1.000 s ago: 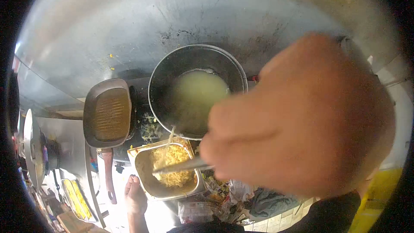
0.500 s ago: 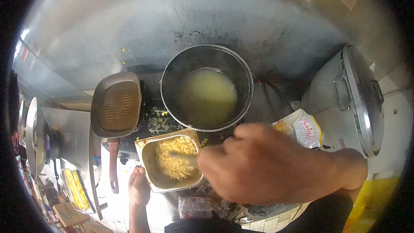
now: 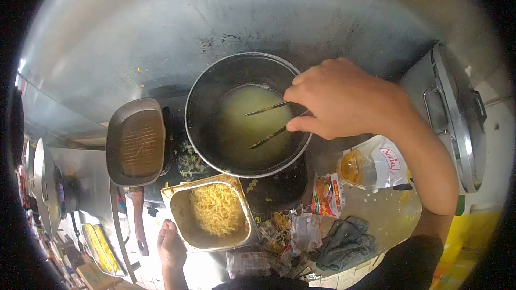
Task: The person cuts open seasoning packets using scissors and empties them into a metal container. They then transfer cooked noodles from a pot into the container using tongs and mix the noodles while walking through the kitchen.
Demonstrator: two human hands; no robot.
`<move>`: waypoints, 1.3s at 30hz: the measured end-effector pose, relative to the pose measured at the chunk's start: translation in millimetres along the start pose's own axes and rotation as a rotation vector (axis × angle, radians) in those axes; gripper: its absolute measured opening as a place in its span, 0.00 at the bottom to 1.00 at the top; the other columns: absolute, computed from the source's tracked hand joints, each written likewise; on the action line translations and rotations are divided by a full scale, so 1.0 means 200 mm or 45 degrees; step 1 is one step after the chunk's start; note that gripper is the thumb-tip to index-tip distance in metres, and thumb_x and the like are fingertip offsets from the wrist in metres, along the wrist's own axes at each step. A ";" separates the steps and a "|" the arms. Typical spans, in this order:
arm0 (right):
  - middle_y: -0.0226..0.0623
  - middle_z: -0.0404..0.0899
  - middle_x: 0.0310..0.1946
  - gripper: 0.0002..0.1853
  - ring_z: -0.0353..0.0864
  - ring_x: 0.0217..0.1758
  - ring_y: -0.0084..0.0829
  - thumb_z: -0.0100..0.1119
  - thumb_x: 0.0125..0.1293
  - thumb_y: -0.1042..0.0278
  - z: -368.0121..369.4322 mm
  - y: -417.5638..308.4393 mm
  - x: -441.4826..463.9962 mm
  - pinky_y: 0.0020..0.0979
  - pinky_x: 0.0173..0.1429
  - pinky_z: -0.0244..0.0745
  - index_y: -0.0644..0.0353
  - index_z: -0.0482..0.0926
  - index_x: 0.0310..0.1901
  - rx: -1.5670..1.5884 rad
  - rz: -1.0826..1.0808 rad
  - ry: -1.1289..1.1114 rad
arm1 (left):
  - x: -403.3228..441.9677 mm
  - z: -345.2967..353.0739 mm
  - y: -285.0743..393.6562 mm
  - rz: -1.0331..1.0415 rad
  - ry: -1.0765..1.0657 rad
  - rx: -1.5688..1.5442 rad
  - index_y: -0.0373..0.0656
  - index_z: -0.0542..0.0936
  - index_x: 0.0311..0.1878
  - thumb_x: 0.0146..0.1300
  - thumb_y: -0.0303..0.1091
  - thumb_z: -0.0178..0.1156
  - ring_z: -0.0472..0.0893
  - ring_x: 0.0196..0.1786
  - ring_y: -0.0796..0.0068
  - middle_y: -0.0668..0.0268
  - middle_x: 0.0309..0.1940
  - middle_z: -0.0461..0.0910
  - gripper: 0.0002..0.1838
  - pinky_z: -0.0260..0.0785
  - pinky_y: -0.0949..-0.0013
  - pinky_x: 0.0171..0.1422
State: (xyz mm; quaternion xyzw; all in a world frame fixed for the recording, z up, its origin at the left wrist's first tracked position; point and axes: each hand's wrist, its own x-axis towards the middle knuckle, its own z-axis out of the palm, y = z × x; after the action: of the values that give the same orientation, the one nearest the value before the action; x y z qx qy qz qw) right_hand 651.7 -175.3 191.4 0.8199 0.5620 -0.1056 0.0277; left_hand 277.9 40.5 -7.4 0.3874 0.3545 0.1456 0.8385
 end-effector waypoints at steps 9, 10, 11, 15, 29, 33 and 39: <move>0.41 0.83 0.33 0.22 0.83 0.36 0.44 0.61 0.63 0.47 0.23 0.05 0.24 0.42 0.38 0.76 0.62 0.82 0.43 -0.058 -0.024 -0.170 | 0.00 0.09 0.03 0.033 0.142 0.123 0.38 0.75 0.46 0.73 0.38 0.53 0.77 0.51 0.72 0.62 0.48 0.80 0.12 0.65 0.68 0.60; 0.44 0.83 0.30 0.21 0.84 0.36 0.47 0.60 0.64 0.48 0.25 0.05 0.25 0.44 0.40 0.77 0.63 0.82 0.38 -0.021 -0.081 -0.099 | 0.00 0.07 0.02 0.029 0.148 0.124 0.38 0.75 0.46 0.73 0.38 0.53 0.77 0.51 0.72 0.62 0.48 0.80 0.12 0.65 0.68 0.60; 0.47 0.83 0.27 0.21 0.84 0.36 0.49 0.59 0.65 0.50 0.26 0.05 0.26 0.46 0.41 0.78 0.64 0.83 0.34 0.014 -0.137 -0.026 | 0.00 0.05 0.01 0.048 0.155 0.132 0.37 0.75 0.47 0.73 0.38 0.53 0.77 0.52 0.71 0.61 0.49 0.80 0.12 0.65 0.67 0.61; 0.44 0.82 0.27 0.20 0.84 0.34 0.49 0.59 0.64 0.51 0.28 0.07 0.27 0.46 0.41 0.78 0.63 0.82 0.32 0.042 -0.200 0.050 | 0.00 0.07 0.02 0.061 0.175 0.108 0.38 0.76 0.46 0.72 0.37 0.54 0.77 0.52 0.70 0.61 0.49 0.80 0.11 0.65 0.66 0.61; 0.35 0.81 0.26 0.12 0.82 0.30 0.40 0.61 0.65 0.57 0.29 0.06 0.27 0.39 0.34 0.75 0.57 0.85 0.37 0.148 -0.340 0.068 | 0.00 0.04 0.01 0.036 0.091 0.030 0.42 0.74 0.40 0.71 0.30 0.54 0.75 0.55 0.71 0.64 0.45 0.78 0.03 0.64 0.65 0.63; 0.37 0.80 0.24 0.11 0.80 0.27 0.40 0.63 0.64 0.59 0.17 0.03 0.18 0.38 0.32 0.73 0.59 0.85 0.36 0.207 -0.341 0.136 | 0.00 0.01 0.01 0.020 0.044 0.002 0.42 0.74 0.40 0.72 0.30 0.54 0.74 0.56 0.72 0.66 0.47 0.77 0.03 0.62 0.65 0.64; 0.39 0.76 0.22 0.08 0.77 0.24 0.42 0.67 0.60 0.63 -0.11 -0.09 -0.06 0.38 0.29 0.69 0.57 0.84 0.36 0.325 -0.184 0.357 | -0.02 0.08 0.05 -0.012 0.017 0.002 0.43 0.74 0.41 0.73 0.32 0.54 0.74 0.51 0.76 0.69 0.42 0.77 0.05 0.64 0.70 0.61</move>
State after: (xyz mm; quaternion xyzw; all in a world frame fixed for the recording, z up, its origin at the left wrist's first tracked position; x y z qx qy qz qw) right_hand 633.8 -177.0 216.7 0.7810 0.5997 -0.0624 -0.1628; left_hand 287.4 36.2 8.8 0.3855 0.3620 0.1438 0.8364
